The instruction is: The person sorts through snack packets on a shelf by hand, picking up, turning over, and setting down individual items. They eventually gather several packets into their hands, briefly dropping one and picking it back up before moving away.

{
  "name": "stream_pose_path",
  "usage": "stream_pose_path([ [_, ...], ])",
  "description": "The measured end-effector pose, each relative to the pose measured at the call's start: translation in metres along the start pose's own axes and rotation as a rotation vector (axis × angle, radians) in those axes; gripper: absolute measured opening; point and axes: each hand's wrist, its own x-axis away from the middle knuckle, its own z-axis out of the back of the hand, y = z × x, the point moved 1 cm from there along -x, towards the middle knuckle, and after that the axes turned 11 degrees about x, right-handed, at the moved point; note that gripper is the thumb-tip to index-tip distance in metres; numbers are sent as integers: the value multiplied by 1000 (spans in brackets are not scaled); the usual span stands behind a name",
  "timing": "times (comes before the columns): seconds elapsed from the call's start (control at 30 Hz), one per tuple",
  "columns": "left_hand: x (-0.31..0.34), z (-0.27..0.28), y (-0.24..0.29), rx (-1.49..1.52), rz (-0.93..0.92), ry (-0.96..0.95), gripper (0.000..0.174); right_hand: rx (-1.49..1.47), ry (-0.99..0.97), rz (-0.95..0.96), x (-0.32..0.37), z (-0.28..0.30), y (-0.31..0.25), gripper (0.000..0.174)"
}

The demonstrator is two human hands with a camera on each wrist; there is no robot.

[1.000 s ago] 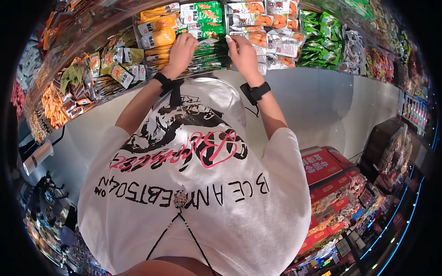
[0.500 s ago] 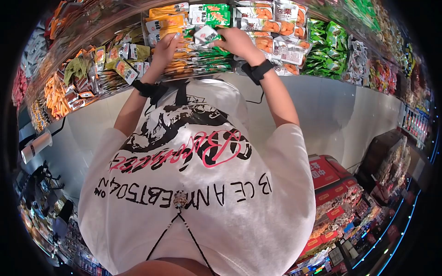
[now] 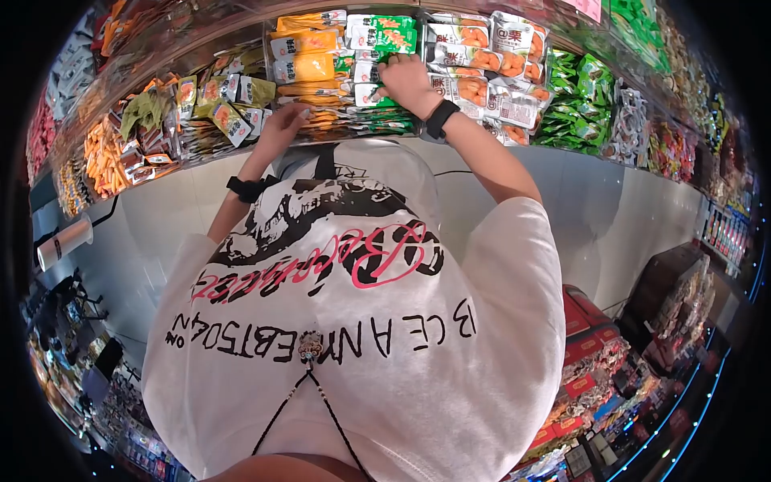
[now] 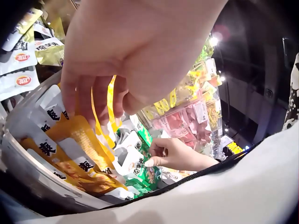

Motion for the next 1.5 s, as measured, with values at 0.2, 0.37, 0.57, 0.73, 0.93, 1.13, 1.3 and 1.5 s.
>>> stream_pose_path([
  [0.2,-4,-5,-6,-79,-71,0,26,-313,-199,-70,2,-18,-3,38],
  [0.37,-7,-12,0,-139,-138,-60,23,-367,-151,-91,0,-7,2,33],
  [0.57,-24,-24,14,-99,-256,-157,22,-781,-141,-266,-12,-41,-3,34],
  [0.73,-27,-23,34,-105,-190,-183,22,-701,-182,-281,-18,-41,-5,38],
  [0.93,-19,-2,13,-221,-204,-8,23,-782,6,-373,-5,3,5,30],
  [1.13,-12,-8,-6,-250,-71,-85,19,-1025,-11,-375,-48,20,-20,41],
  [1.3,2,5,13,-89,-22,-78,22,-638,-297,-233,-103,4,-43,56],
  [1.5,9,33,31,452,248,-80,42,-1120,-131,-131,-91,18,-33,48],
])
